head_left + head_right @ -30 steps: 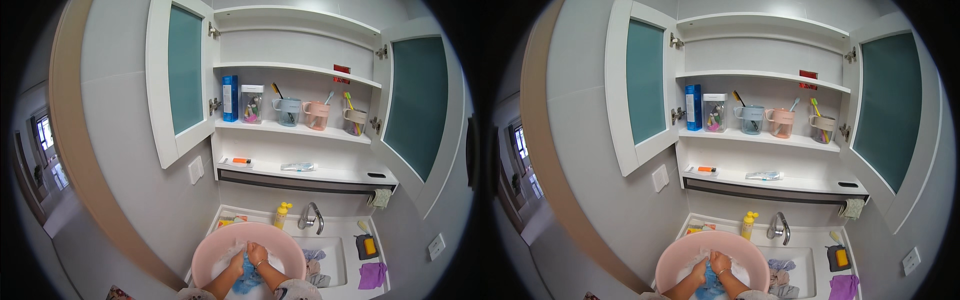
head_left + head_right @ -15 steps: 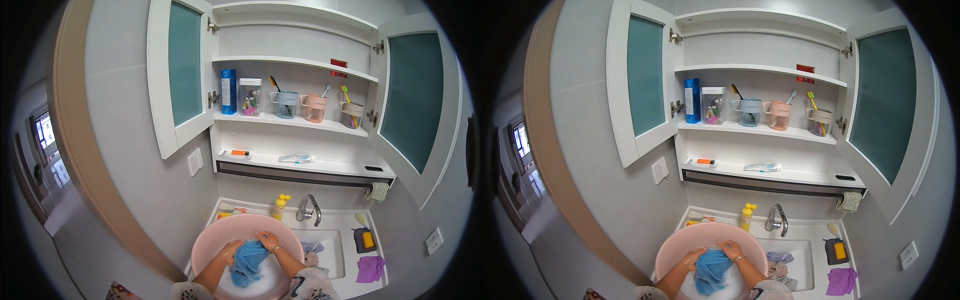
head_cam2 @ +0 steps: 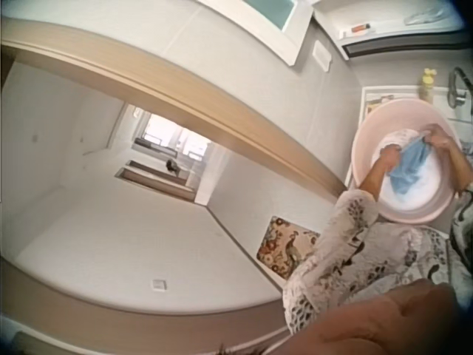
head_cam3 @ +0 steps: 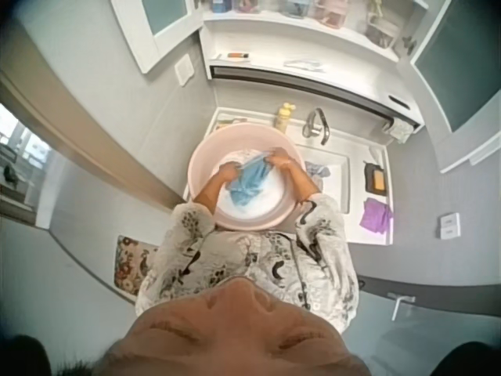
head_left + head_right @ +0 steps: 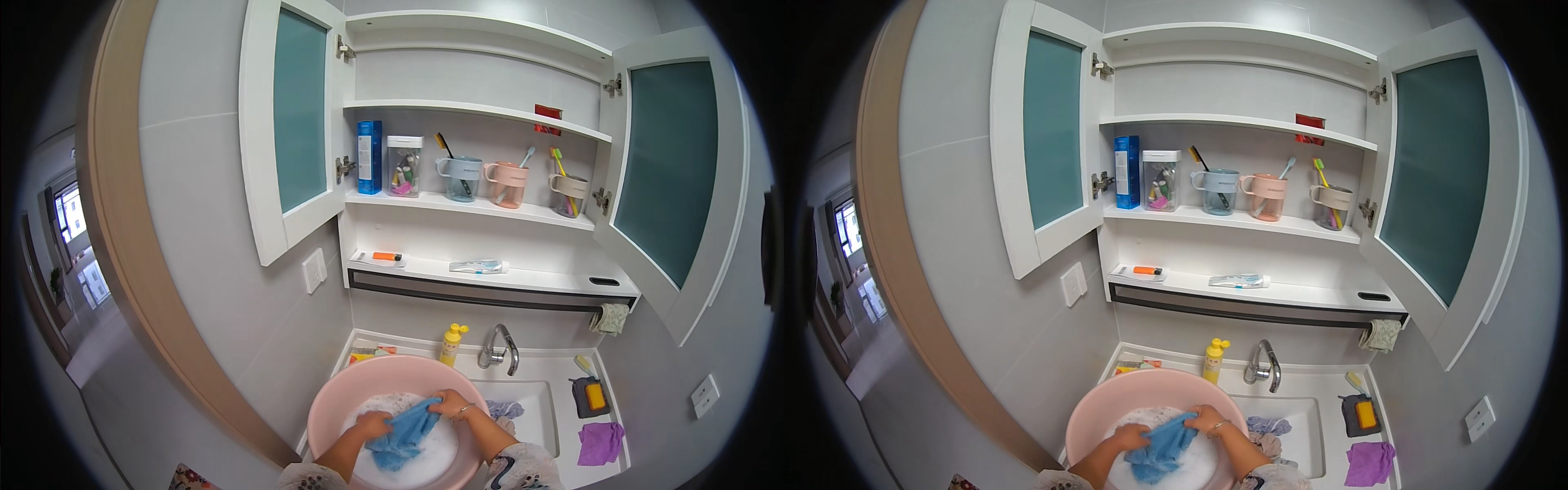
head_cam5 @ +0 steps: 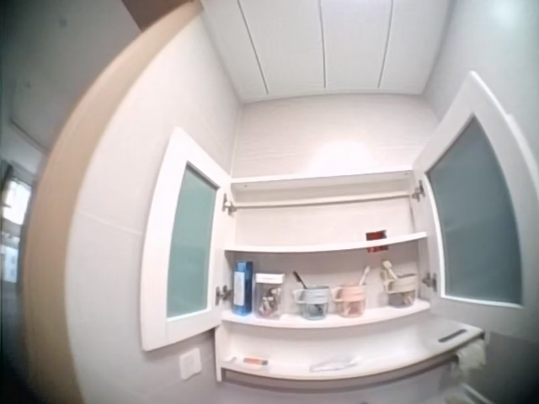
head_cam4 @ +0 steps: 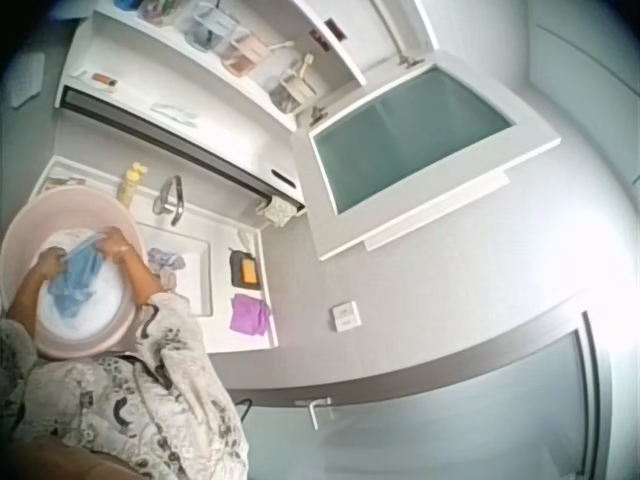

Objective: The person hand-washes a blue cloth in a pink basin filled with soapy water. They repeatedly submerge, agitate, and wring the cloth, then place it on the sink edge before continuing to wash it in the basin.

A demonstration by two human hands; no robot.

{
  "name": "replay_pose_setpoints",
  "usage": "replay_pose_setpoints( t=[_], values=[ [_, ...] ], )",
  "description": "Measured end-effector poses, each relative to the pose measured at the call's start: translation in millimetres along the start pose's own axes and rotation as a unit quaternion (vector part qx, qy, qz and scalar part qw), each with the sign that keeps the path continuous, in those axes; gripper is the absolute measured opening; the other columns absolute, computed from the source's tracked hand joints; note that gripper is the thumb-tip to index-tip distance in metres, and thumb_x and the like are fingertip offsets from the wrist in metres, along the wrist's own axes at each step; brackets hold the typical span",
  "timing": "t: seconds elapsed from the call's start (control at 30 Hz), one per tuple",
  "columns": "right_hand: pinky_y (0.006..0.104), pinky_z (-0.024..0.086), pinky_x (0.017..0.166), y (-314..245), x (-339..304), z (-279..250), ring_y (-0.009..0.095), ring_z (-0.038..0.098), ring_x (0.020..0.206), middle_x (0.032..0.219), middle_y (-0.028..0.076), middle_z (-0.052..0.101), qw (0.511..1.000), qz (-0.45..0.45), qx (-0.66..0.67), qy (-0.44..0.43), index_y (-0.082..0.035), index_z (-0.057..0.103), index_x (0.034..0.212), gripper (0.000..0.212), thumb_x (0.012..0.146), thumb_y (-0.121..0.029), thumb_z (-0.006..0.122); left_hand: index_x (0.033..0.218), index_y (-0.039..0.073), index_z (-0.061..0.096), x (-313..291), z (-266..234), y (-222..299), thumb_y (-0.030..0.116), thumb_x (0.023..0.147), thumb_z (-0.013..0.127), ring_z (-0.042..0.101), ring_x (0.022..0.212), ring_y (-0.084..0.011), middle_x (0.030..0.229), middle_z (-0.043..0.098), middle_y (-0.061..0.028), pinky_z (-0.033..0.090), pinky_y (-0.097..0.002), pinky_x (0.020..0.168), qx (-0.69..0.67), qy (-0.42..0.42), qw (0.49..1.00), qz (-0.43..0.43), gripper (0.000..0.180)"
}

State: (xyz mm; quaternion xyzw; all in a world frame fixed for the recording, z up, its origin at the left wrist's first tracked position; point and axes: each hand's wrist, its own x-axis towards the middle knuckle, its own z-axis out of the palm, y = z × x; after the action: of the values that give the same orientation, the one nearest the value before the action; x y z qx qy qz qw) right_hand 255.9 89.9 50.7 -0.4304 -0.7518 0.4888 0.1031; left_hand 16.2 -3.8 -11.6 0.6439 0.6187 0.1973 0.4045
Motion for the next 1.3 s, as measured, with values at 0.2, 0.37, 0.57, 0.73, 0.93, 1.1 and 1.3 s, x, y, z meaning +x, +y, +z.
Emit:
replay_pose_setpoints(
  t=[0.2, 0.37, 0.57, 0.73, 0.93, 1.1, 1.3],
  values=[
    [0.0323, 0.046, 0.075, 7, 29, 61, 0.019, 0.058, 0.081, 0.09, 0.012, 0.06, 0.903, -0.095, 0.125, 0.399, -0.006, 0.053, 0.105, 0.034, 0.072, -0.011, 0.06, 0.095, 0.001, 0.055, -15, -17, 75, 0.015, 0.081, 0.05, 0.059, 0.082, -0.0231, 0.093, 0.06, -0.0102, 0.047, -0.0379, 0.079, -0.749, 0.067, 0.658, -0.032, 0.021],
    [0.0369, 0.047, 0.074, -89, -28, 117, 0.031, 0.059, 0.08, 0.086, 0.015, 0.061, 0.911, -0.278, -0.005, 0.306, -0.005, 0.059, 0.086, 0.02, 0.075, -0.021, 0.059, 0.102, 0.001, 0.052, 6, 15, 31, 0.028, 0.089, 0.043, 0.057, 0.088, -0.0247, 0.096, 0.058, -0.0115, 0.046, -0.0373, 0.082, -0.726, 0.207, 0.651, -0.073, 0.031],
    [0.0428, 0.047, 0.063, -52, 8, 88, 0.037, 0.058, 0.064, 0.067, 0.019, 0.059, 0.941, -0.032, -0.071, 0.33, -0.007, 0.061, 0.07, 0.034, 0.082, -0.038, 0.051, 0.106, 0.0, 0.052, -30, 23, 91, 0.035, 0.089, 0.046, 0.053, 0.094, -0.021, 0.103, 0.055, -0.0109, 0.045, -0.0363, 0.079, -0.627, 0.221, 0.731, -0.154, 0.039],
    [0.0416, 0.045, 0.057, -103, -37, 139, 0.036, 0.056, 0.063, 0.066, 0.019, 0.057, 0.914, -0.219, -0.032, 0.339, -0.004, 0.056, 0.064, 0.03, 0.08, -0.029, 0.057, 0.095, 0.007, 0.053, 7, 47, -11, 0.033, 0.089, 0.044, 0.054, 0.091, -0.021, 0.09, 0.057, -0.0092, 0.044, -0.0391, 0.081, -0.741, 0.074, 0.668, 0.0, 0.029],
    [0.0384, 0.047, 0.061, -27, 41, 99, 0.034, 0.059, 0.065, 0.066, 0.02, 0.059, 0.937, -0.073, -0.069, 0.335, -0.002, 0.061, 0.067, 0.031, 0.079, -0.03, 0.059, 0.102, 0.0, 0.053, -2, 24, 43, 0.031, 0.087, 0.049, 0.059, 0.08, -0.0252, 0.091, 0.059, -0.0127, 0.05, -0.04, 0.068, -0.652, 0.067, 0.736, -0.169, 0.034],
    [0.0374, 0.047, 0.07, 87, 101, 96, 0.029, 0.061, 0.079, 0.082, 0.016, 0.063, 0.898, 0.043, 0.208, 0.384, 0.0, 0.062, 0.088, 0.035, 0.076, -0.033, 0.062, 0.103, -0.002, 0.052, 31, 7, 6, 0.025, 0.086, 0.052, 0.061, 0.079, -0.0264, 0.093, 0.06, -0.0137, 0.051, -0.0388, 0.071, -0.68, 0.177, 0.697, -0.143, 0.032],
    [0.0349, 0.036, 0.096, 67, 67, 132, 0.028, 0.049, 0.11, 0.115, 0.017, 0.053, 0.99, 0.072, -0.103, 0.07, -0.008, 0.051, 0.117, 0.047, 0.075, -0.03, 0.06, 0.104, -0.001, 0.054, 50, 61, -121, 0.021, 0.08, 0.058, 0.055, 0.097, -0.0282, 0.096, 0.06, -0.0119, 0.046, -0.0431, 0.08, -0.166, 0.167, 0.961, -0.148, 0.033]
  ],
)
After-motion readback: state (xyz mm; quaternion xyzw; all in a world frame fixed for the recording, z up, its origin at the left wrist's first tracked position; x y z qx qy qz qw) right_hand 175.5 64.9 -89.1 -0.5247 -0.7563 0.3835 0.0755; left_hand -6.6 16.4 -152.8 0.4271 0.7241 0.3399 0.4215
